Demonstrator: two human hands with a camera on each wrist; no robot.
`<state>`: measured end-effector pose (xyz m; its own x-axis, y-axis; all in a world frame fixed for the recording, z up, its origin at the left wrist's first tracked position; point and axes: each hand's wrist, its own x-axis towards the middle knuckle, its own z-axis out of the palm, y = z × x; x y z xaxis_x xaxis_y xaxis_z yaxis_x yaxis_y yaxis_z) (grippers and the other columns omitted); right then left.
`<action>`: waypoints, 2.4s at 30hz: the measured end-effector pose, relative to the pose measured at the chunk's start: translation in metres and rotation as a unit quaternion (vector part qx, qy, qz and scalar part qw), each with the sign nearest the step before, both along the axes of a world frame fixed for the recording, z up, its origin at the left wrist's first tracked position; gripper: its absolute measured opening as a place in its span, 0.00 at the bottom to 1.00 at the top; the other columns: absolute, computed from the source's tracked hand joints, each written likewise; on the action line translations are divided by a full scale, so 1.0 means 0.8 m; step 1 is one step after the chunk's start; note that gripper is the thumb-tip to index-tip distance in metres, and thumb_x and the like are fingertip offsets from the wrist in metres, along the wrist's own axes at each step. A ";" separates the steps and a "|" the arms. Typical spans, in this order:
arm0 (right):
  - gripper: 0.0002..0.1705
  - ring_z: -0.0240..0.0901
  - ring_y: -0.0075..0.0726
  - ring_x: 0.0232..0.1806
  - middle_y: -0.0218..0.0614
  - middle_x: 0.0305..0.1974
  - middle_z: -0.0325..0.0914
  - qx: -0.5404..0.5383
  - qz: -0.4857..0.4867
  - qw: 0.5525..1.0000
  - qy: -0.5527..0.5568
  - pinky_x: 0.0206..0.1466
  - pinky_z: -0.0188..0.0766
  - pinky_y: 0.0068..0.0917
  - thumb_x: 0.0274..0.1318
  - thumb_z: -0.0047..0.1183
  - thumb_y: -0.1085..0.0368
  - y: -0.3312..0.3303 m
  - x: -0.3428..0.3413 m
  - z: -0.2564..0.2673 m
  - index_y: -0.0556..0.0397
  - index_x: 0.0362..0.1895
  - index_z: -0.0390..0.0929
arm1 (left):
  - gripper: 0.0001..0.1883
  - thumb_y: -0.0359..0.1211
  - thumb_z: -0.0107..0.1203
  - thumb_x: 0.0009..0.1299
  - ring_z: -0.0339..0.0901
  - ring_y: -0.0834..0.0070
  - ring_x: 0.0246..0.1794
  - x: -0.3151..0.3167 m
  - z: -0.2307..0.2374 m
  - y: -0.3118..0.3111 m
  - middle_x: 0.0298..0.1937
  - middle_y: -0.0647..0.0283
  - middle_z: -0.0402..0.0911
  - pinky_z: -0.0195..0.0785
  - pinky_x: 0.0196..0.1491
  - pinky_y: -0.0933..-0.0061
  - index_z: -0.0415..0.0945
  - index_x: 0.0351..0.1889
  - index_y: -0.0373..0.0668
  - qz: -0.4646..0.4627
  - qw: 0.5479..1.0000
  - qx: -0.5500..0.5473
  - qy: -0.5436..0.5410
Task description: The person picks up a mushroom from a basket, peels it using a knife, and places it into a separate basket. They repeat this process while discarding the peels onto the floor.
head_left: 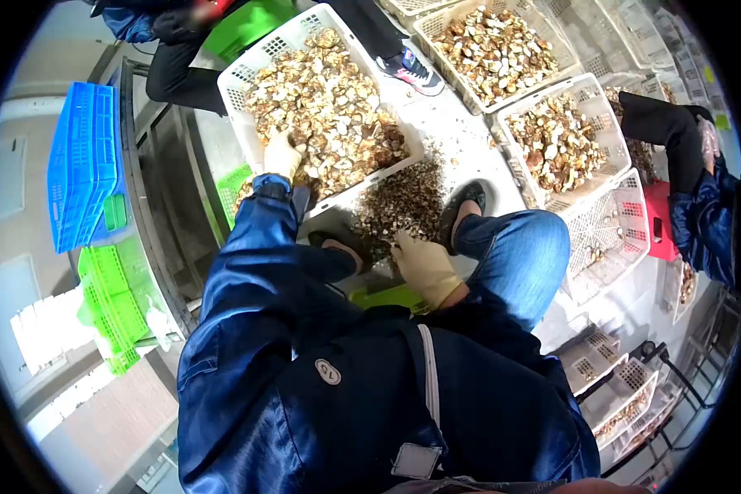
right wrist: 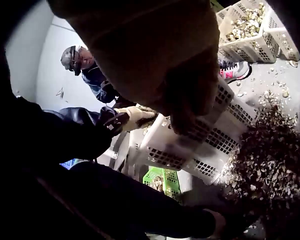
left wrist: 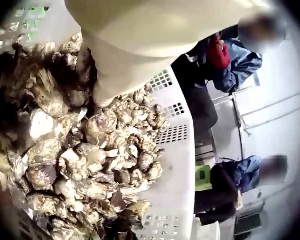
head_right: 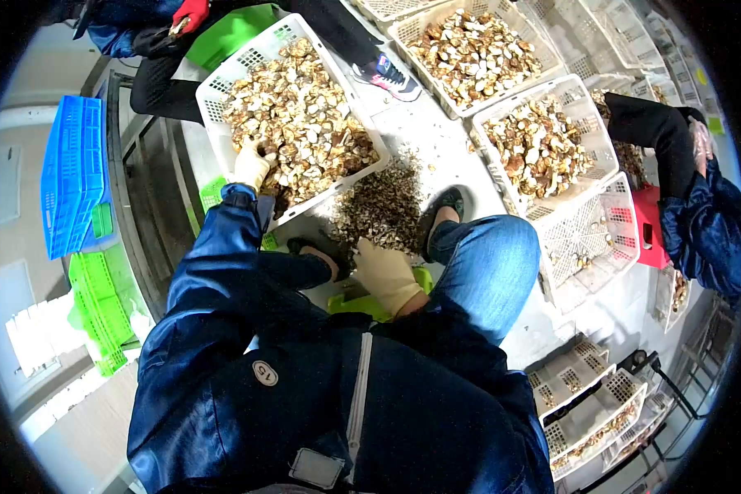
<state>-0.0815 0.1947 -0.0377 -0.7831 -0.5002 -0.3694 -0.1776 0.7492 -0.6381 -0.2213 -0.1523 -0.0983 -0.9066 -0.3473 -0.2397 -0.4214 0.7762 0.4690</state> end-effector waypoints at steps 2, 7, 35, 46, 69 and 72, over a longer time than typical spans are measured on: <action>0.13 0.79 0.60 0.33 0.46 0.29 0.81 -0.051 -0.007 0.999 0.007 0.38 0.74 0.51 0.63 0.52 0.57 0.001 0.001 -0.004 0.49 0.46 0.76 | 0.20 0.30 0.64 0.69 0.83 0.67 0.41 0.020 0.010 -0.004 0.46 0.54 0.85 0.76 0.48 0.73 0.76 0.58 0.35 0.097 0.979 0.182 0.002; 0.15 0.80 0.56 0.40 0.47 0.39 0.83 -0.169 -0.081 0.982 -0.009 0.43 0.76 0.44 0.62 0.56 0.54 0.009 -0.013 0.038 0.52 0.43 0.82 | 0.17 0.28 0.56 0.74 0.82 0.62 0.50 0.106 0.086 0.053 0.52 0.53 0.81 0.80 0.49 0.68 0.71 0.59 0.32 0.113 0.726 0.675 0.066; 0.13 0.75 0.30 0.27 0.36 0.26 0.81 -0.433 -0.150 0.887 -0.058 0.36 0.71 0.30 0.66 0.53 0.61 0.039 0.016 0.053 0.58 0.34 0.81 | 0.26 0.20 0.64 0.64 0.78 0.80 0.46 0.248 0.145 0.220 0.52 0.62 0.79 0.74 0.48 0.79 0.69 0.60 0.36 -0.054 0.927 0.364 0.079; 0.14 0.78 0.36 0.31 0.40 0.31 0.82 -0.385 -0.137 0.913 -0.007 0.37 0.73 0.31 0.62 0.57 0.58 0.026 0.013 0.047 0.55 0.42 0.83 | 0.26 0.22 0.62 0.65 0.78 0.77 0.47 0.242 0.146 0.206 0.50 0.61 0.79 0.73 0.51 0.76 0.68 0.62 0.35 -0.022 0.908 0.408 0.089; 0.16 0.75 0.24 0.27 0.34 0.27 0.82 -0.444 -0.179 0.848 -0.226 0.33 0.70 0.26 0.65 0.54 0.57 0.037 0.000 0.014 0.57 0.37 0.83 | 0.28 0.19 0.55 0.67 0.77 0.70 0.59 0.241 0.168 0.231 0.61 0.56 0.76 0.71 0.63 0.71 0.65 0.66 0.34 -0.071 0.905 0.403 0.113; 0.15 0.75 0.25 0.28 0.34 0.27 0.82 -0.503 -0.173 0.817 -0.224 0.33 0.70 0.26 0.65 0.54 0.58 0.023 0.007 -0.013 0.58 0.37 0.83 | 0.28 0.19 0.55 0.68 0.76 0.69 0.61 0.237 0.162 0.223 0.63 0.55 0.74 0.69 0.64 0.70 0.63 0.68 0.34 -0.071 0.880 0.460 0.094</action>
<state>-0.0761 0.2130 -0.0483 -0.8408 -0.5046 -0.1958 0.3538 -0.2386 -0.9044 -0.0317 0.0263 0.0317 -0.9789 0.0352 -0.2012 -0.1985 0.0691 0.9777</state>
